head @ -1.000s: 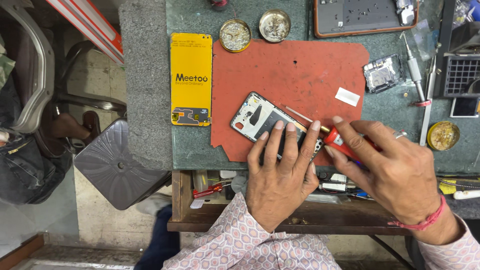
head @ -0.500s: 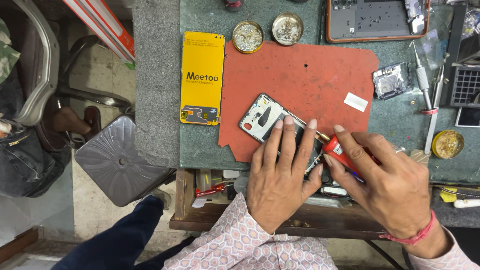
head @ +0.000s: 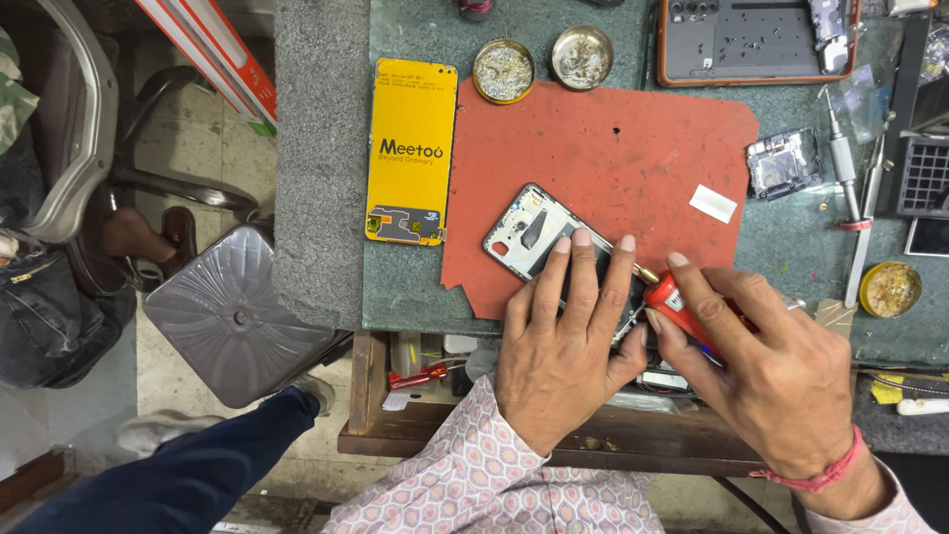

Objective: The person disassembles a smartphone at a repair bench. They pry the back cover off with a metal opening tool, unscrew internal screws with a red-handled screwdriver, lift out the battery and internal components, and set the opened phone frame on the mat.

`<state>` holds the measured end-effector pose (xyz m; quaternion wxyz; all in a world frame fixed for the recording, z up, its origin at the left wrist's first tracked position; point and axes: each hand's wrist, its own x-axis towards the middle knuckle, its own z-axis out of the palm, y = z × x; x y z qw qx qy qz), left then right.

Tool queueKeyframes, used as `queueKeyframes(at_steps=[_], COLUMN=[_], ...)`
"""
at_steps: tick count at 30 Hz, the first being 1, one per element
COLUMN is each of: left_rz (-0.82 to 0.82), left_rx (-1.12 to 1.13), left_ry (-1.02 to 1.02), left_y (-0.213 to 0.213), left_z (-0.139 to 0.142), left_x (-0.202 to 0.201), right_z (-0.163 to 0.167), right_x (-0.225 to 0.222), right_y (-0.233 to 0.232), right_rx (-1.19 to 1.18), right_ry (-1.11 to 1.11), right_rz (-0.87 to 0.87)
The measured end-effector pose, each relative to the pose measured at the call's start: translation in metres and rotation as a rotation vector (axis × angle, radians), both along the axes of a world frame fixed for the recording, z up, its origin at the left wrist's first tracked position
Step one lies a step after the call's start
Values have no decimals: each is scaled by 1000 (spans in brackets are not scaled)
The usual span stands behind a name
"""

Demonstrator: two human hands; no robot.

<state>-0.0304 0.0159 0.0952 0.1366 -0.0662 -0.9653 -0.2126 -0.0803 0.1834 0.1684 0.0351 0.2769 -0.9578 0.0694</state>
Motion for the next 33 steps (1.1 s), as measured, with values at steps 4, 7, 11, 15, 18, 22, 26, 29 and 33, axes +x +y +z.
queueKeyframes(at_steps=[4, 7, 11, 15, 18, 22, 26, 29, 33], left_rz=[2, 1, 10, 21, 24, 19, 30, 36, 40], left_rx=[-3, 9, 9, 14, 24, 32, 15, 1, -3], left_ry=[14, -2, 2, 17, 32, 25, 42, 50, 48], left_y=[-4, -8, -13, -15, -16, -18, -19, -19, -18], left_z=[0, 2, 4, 0, -3, -4, -3, -2, -2], left_x=[1, 0, 0, -1, -2, -2, -2, 0, 2], right_z=[1, 4, 6, 4, 2, 3, 8, 11, 13], right_x=[-3, -9, -12, -12, -13, -14, -11, -7, -2], right_y=[-9, -18, -29, -37, -40, -44, -46, -44, -43], right_rx=[-13, -18, -54, -69, -81, -66, -71, -22, -9], right_ry=[-31, -35, -39, -49, -38, -36, -6, -3, -12], right_rz=[6, 9, 22, 11, 21, 16, 31, 13, -23])
